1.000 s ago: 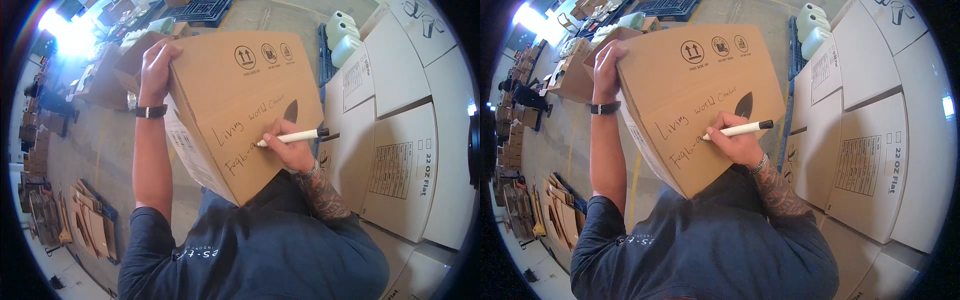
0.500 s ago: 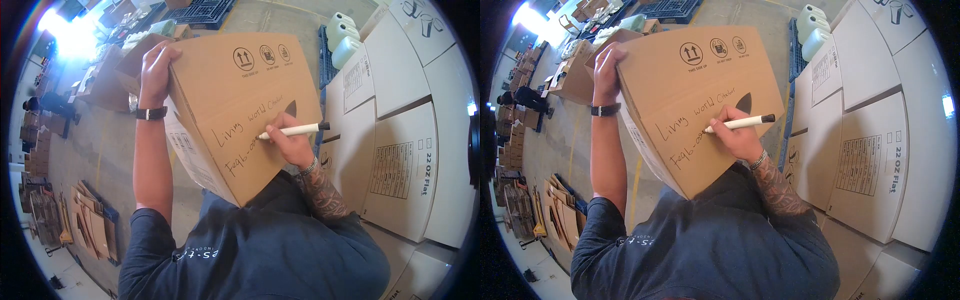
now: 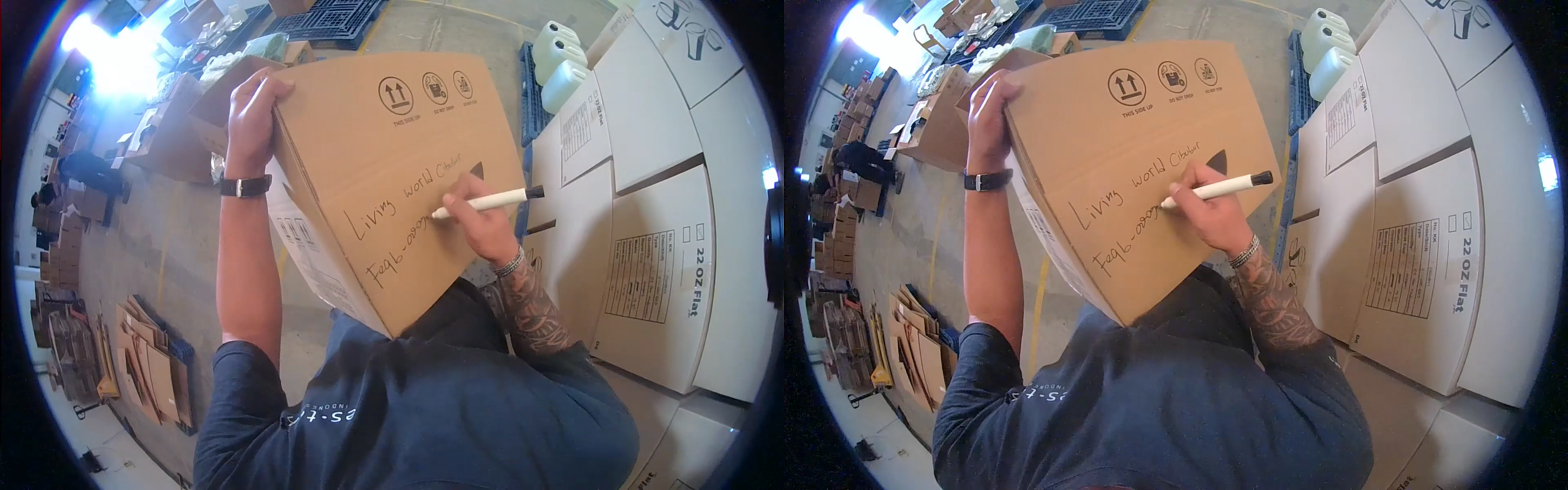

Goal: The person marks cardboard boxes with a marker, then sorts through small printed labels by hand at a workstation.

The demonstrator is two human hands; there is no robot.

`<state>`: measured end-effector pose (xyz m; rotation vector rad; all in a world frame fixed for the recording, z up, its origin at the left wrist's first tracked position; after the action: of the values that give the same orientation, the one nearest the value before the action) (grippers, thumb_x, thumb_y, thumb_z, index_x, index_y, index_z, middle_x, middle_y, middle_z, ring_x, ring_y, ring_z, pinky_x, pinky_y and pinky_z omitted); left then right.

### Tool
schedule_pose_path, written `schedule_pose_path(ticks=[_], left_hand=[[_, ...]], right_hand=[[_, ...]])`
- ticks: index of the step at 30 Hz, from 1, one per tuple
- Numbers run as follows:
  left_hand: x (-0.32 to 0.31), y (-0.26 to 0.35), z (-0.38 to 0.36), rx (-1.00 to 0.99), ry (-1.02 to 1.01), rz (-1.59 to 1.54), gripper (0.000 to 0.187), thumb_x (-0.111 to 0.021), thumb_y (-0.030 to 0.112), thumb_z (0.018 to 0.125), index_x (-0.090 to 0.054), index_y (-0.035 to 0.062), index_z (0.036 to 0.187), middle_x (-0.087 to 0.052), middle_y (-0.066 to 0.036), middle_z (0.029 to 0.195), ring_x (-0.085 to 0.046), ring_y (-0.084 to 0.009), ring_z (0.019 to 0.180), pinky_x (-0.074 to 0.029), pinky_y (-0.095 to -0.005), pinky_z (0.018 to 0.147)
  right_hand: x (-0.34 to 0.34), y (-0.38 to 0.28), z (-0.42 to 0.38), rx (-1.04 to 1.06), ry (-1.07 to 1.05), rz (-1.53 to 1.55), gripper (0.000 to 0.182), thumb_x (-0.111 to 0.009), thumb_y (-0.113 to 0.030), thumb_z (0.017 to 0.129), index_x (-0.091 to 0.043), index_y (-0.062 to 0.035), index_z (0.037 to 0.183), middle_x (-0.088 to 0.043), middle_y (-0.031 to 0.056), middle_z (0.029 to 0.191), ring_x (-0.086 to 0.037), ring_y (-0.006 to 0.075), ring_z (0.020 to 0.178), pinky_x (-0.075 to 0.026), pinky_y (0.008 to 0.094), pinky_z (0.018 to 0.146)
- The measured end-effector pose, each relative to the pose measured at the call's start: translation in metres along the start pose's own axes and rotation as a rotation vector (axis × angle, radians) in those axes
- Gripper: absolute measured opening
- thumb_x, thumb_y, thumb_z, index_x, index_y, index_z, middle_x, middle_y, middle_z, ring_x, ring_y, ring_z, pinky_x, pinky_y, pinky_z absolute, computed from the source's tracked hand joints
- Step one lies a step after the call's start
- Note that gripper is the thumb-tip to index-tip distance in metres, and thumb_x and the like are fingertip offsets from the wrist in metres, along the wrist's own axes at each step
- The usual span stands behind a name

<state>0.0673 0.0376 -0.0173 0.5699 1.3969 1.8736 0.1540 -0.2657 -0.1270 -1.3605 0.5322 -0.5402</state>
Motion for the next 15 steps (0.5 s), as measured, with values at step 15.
schedule_pose_path(ticks=[15], left_hand=[[0.007,-0.003,-0.002,-0.013,-0.018,0.022,0.015,-0.062,0.014,0.085,-0.065,-0.0006,0.084,-0.062,0.000,0.078,-0.055,-0.0067,0.070,-0.043,-0.0221,0.063]], right_hand=[[0.012,0.011,-0.001,-0.036,0.030,0.071,0.018,-0.059,-0.009,0.094,-0.049,-0.0046,0.079,-0.053,0.0001,0.075,-0.048,0.0066,0.070,-0.041,0.0230,0.063]])
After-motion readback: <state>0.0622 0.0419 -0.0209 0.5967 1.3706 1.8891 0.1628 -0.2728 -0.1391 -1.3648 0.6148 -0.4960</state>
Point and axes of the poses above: each hand's wrist, its own z-axis towards the middle knuckle, its own x-axis out of the back of the hand, y = z × x, the point moved 8 cm from there along z, towards the middle knuckle
